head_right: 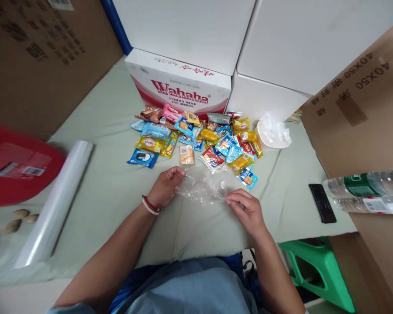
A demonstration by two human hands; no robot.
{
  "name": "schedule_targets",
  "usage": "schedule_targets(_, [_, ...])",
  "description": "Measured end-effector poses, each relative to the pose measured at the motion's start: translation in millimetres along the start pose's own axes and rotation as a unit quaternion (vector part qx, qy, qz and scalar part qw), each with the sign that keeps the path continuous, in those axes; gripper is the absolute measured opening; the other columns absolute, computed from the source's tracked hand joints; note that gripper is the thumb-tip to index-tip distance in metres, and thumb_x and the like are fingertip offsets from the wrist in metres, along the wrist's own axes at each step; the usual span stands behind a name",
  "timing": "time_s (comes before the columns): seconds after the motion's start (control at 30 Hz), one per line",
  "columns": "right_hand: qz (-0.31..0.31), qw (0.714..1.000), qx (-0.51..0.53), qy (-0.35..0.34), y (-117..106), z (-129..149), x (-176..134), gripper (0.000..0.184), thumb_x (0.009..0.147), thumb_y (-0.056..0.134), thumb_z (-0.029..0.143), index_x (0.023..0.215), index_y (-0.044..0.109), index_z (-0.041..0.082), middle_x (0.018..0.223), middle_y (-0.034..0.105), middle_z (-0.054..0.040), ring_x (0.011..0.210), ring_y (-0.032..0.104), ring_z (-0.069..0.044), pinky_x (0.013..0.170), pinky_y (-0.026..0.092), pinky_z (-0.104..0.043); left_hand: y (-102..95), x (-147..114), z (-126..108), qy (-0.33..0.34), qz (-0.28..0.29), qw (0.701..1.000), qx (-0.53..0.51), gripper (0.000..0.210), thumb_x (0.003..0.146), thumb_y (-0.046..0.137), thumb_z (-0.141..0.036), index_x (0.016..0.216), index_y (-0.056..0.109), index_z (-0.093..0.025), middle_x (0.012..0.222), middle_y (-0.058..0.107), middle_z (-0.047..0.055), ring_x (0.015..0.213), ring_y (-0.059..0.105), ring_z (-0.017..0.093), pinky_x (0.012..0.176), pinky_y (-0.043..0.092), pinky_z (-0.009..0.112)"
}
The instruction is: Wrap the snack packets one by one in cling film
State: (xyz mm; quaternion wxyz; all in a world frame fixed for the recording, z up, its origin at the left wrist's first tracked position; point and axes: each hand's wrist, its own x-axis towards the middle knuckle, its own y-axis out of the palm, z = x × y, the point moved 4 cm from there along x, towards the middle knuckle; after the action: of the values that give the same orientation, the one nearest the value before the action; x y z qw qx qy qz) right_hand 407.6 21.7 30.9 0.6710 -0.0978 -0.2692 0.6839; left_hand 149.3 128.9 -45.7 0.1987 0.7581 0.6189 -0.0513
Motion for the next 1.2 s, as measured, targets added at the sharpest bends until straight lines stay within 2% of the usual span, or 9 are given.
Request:
schedule_targets(0.17, [-0.013,0.999,0.010,0.040,-52,-20,-30,0.012,0.093,0.072,0.034,0.096,0.083,0.030,0.095,0.075,-0.0084,0.088,0.072,-0.024,0.072,0.059,-0.037,-11.4,5,-3,-0.006,-0.007,1.000,-0.005,0.049,0.068,0.081,-0.060,0.085,0.060,-0.020,0.050,0.040,-0.010,0.040,0.031,0.007,0.038,0.019,0.022])
schedule_targets(0.33, [0.057,0.992,-0.064,0.091,-75,-56,-49,0.019,0.092,0.068,0.041,0.090,0.084,0.029,0.098,0.077,-0.0086,0.092,0.072,-0.027,0.081,0.060,-0.043,-24.9,11,-5,0.001,-0.024,1.000,0.001,0.047,0.069,0.081,-0.060,0.086,0.061,-0.020,0.049,0.040,-0.010,0.038,0.029,0.007,0.038,0.018,0.022])
schedule_targets(0.47, [-0.092,0.978,-0.141,0.119,-82,-51,-50,0.022,0.095,0.062,0.040,0.092,0.079,0.026,0.098,0.075,-0.0072,0.094,0.070,-0.026,0.083,0.057,-0.044,-28.4,13,-2,-0.003,-0.025,1.000,0.003,0.048,0.069,0.081,-0.060,0.087,0.060,-0.021,0.049,0.041,-0.010,0.037,0.029,0.007,0.037,0.018,0.022])
schedule_targets(0.53, [-0.138,0.978,-0.134,0.079,-72,-26,-44,0.020,0.098,0.061,0.037,0.104,0.076,0.026,0.105,0.073,-0.0079,0.099,0.068,-0.026,0.086,0.056,-0.043,-27.7,13,-1,-0.005,-0.024,1.000,0.015,0.046,0.070,0.081,-0.059,0.086,0.059,-0.021,0.048,0.040,-0.010,0.037,0.030,0.008,0.037,0.018,0.022])
schedule_targets(0.6, [-0.100,0.985,-0.141,0.002,-49,5,-31,0.026,0.096,0.067,0.041,0.118,0.073,0.028,0.114,0.072,-0.0095,0.110,0.064,-0.028,0.096,0.053,-0.047,-26.4,12,-2,-0.002,-0.022,0.999,0.027,0.044,0.071,0.080,-0.057,0.086,0.058,-0.021,0.047,0.039,-0.011,0.036,0.031,0.008,0.037,0.018,0.021])
schedule_targets(0.77, [0.011,0.981,-0.194,-0.001,15,27,7,0.083,0.083,0.079,0.059,0.151,0.051,0.023,0.122,0.070,-0.0134,0.117,0.059,-0.034,0.101,0.050,-0.053,-23.4,11,-4,0.004,-0.030,0.999,0.043,0.044,0.073,0.078,-0.058,0.084,0.057,-0.021,0.047,0.039,-0.011,0.035,0.030,0.008,0.037,0.017,0.021])
schedule_targets(0.93, [0.030,0.989,-0.143,-0.001,30,25,10,0.018,0.101,0.059,0.035,0.105,0.073,0.023,0.072,0.060,-0.0023,0.077,0.058,-0.021,0.074,0.050,-0.036,-21.1,6,-5,0.014,-0.066,0.996,0.053,0.043,0.072,0.075,-0.057,0.086,0.058,-0.020,0.047,0.039,-0.011,0.034,0.030,0.007,0.036,0.017,0.021])
schedule_targets(1.07, [0.080,0.968,-0.147,-0.184,41,53,-24,0.023,0.104,0.050,0.020,0.101,0.072,0.023,0.073,0.057,-0.0037,0.078,0.052,-0.021,0.071,0.046,-0.035,-22.3,0,-6,0.016,-0.092,0.993,0.072,0.037,0.074,0.071,-0.053,0.084,0.058,-0.020,0.044,0.041,-0.011,0.034,0.030,0.008,0.036,0.018,0.021])
schedule_targets(1.2, [0.204,0.928,-0.177,-0.258,74,62,-74,0.034,0.107,0.042,0.018,0.086,0.069,0.020,0.070,0.056,-0.0042,0.074,0.048,-0.020,0.064,0.042,-0.034,-28.6,-8,-8,0.021,-0.110,0.990,0.090,0.031,0.073,0.069,-0.046,0.083,0.058,-0.019,0.045,0.045,-0.009,0.036,0.034,0.008,0.037,0.022,0.021])
